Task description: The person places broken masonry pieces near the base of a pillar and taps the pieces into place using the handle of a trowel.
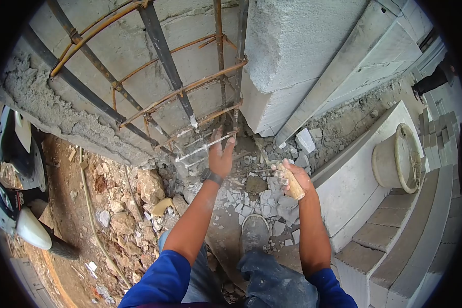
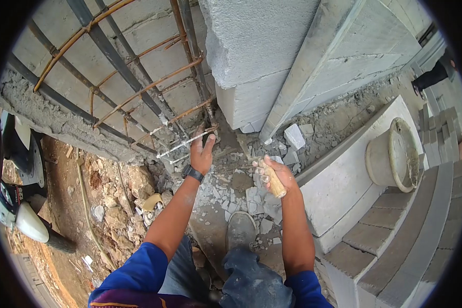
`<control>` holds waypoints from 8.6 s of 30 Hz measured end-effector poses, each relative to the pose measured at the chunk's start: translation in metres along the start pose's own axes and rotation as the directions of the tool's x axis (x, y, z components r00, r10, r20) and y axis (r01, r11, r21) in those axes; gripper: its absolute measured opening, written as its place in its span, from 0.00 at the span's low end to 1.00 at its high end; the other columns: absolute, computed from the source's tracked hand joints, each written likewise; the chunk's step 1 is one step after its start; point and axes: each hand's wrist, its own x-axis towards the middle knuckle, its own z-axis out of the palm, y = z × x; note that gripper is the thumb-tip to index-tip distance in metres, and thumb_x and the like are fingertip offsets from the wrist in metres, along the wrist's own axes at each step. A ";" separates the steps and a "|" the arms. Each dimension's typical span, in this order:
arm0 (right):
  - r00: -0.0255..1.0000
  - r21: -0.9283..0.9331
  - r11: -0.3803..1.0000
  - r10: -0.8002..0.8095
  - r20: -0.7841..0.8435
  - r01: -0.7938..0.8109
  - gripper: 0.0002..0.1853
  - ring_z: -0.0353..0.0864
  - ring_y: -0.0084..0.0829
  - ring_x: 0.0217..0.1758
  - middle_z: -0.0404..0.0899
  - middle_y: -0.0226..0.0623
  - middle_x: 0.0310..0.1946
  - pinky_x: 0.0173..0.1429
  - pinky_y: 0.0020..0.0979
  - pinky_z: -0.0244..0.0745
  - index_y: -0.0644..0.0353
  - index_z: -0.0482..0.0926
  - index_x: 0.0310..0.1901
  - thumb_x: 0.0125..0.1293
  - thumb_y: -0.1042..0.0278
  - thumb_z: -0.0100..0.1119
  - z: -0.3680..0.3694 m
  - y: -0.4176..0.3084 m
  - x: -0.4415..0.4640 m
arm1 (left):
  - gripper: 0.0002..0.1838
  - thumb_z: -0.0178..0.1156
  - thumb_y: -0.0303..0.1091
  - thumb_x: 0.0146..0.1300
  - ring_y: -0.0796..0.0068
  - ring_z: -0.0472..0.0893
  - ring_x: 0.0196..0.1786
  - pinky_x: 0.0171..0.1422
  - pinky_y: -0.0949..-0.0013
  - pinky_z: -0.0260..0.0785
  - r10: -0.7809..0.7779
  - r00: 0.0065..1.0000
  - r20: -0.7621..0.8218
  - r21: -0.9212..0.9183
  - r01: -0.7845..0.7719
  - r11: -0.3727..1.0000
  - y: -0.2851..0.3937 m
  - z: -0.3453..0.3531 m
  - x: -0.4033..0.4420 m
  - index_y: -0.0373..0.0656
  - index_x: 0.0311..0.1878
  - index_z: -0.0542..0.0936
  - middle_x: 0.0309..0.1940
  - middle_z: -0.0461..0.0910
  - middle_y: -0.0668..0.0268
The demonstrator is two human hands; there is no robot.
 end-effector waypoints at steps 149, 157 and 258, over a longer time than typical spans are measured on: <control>0.461 -0.949 0.019 -0.871 -0.170 -0.315 0.20 0.83 0.64 0.43 0.83 0.60 0.43 0.48 0.52 0.80 0.70 0.80 0.54 0.66 0.64 0.70 -0.041 0.232 -0.181 | 0.17 0.77 0.37 0.54 0.48 0.89 0.45 0.53 0.52 0.79 -0.464 0.828 -0.316 0.129 0.522 0.843 0.011 0.125 0.032 0.40 0.44 0.86 0.40 0.89 0.49; 0.444 -0.906 0.000 -0.871 -0.208 -0.424 0.21 0.85 0.57 0.40 0.84 0.55 0.43 0.42 0.48 0.82 0.64 0.81 0.55 0.65 0.63 0.70 -0.037 0.240 -0.193 | 0.14 0.70 0.34 0.70 0.74 0.85 0.34 0.33 0.74 0.76 -0.471 0.882 0.007 -0.269 0.455 0.849 0.033 0.087 -0.003 0.33 0.47 0.78 0.37 0.84 0.60; 0.893 -0.638 -0.685 -0.449 -0.010 -0.352 0.25 0.86 0.55 0.47 0.87 0.54 0.38 0.53 0.51 0.79 0.58 0.83 0.58 0.65 0.50 0.70 0.099 -0.065 -0.036 | 0.17 0.67 0.36 0.72 0.76 0.80 0.40 0.41 0.70 0.72 -0.657 0.742 0.136 -0.487 0.628 0.608 0.003 -0.016 -0.176 0.40 0.54 0.71 0.43 0.77 0.65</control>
